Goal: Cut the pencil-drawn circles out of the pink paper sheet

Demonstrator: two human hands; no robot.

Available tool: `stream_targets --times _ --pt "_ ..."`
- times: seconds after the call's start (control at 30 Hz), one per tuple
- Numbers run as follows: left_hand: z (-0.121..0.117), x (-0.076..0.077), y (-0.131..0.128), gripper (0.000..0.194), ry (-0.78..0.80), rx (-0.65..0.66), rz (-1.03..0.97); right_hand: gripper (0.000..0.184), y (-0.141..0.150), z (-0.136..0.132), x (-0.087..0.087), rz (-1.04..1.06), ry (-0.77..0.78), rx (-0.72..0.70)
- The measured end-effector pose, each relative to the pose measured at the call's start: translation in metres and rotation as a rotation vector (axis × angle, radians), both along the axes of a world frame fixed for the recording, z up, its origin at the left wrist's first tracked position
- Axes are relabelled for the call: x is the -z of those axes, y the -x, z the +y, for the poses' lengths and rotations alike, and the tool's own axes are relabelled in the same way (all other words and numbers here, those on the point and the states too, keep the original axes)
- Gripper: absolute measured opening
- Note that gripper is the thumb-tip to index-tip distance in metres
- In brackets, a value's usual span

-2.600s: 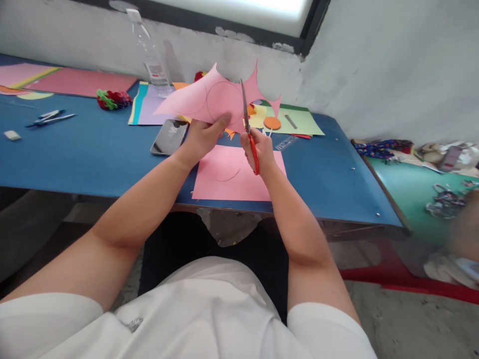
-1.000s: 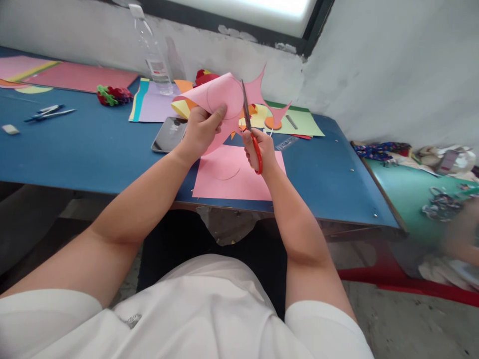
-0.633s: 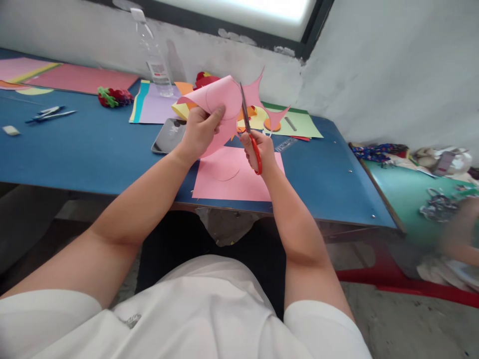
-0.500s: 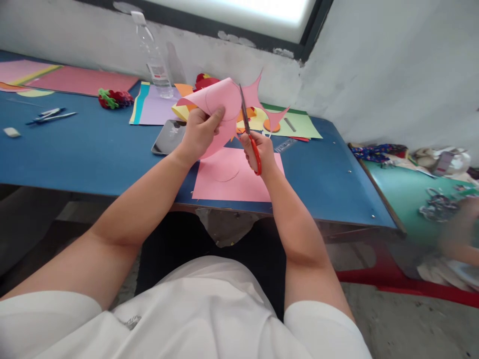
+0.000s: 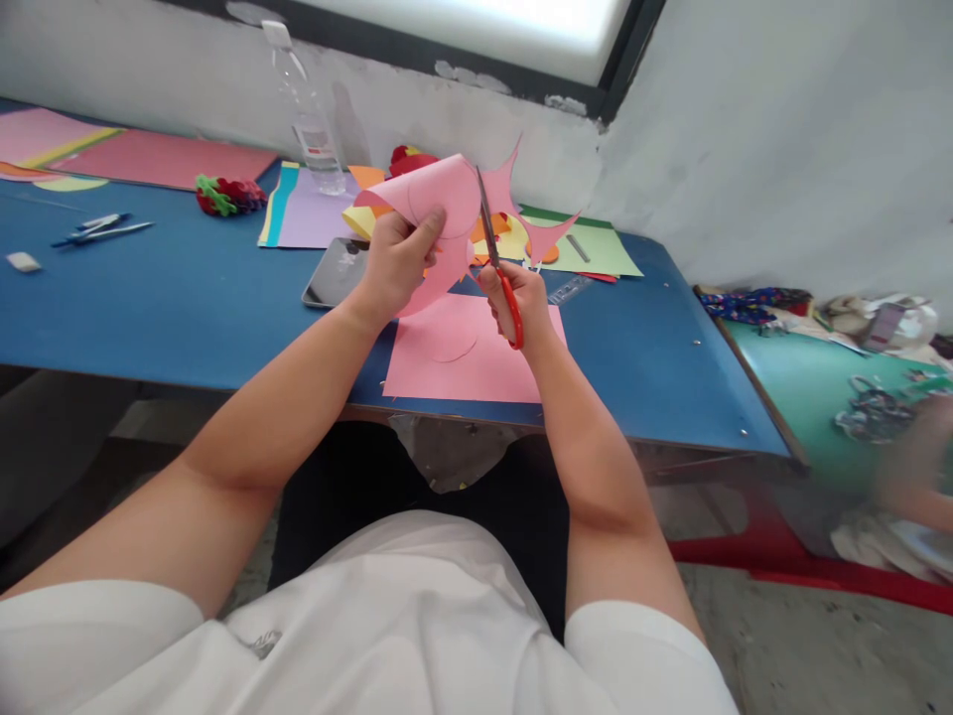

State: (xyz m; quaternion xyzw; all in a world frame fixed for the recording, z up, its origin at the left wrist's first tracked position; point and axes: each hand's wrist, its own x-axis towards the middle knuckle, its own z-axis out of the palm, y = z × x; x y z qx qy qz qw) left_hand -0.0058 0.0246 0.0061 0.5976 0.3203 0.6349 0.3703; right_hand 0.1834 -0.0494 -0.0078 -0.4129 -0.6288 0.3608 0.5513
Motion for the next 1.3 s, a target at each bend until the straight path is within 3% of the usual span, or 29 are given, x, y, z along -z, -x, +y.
stream_targets --times 0.63,0.87,1.03,1.13,1.3 --pt "-0.001 -0.003 0.001 0.065 0.048 0.030 -0.059 0.079 -0.001 0.000 -0.001 0.016 -0.011 -0.034" --pt "0.009 0.000 0.000 0.062 0.080 0.042 -0.124 0.081 -0.001 0.000 -0.003 -0.006 -0.012 -0.034" --pt "0.015 0.010 0.002 0.048 0.108 0.165 -0.281 0.079 -0.004 0.002 0.000 -0.057 -0.024 -0.045" --pt "0.014 0.008 0.004 0.056 0.031 0.255 -0.393 0.078 -0.006 0.002 0.000 -0.091 -0.026 -0.070" --pt "0.015 -0.001 0.003 0.079 -0.058 0.193 -0.370 0.080 -0.005 0.001 -0.002 -0.129 0.009 -0.088"
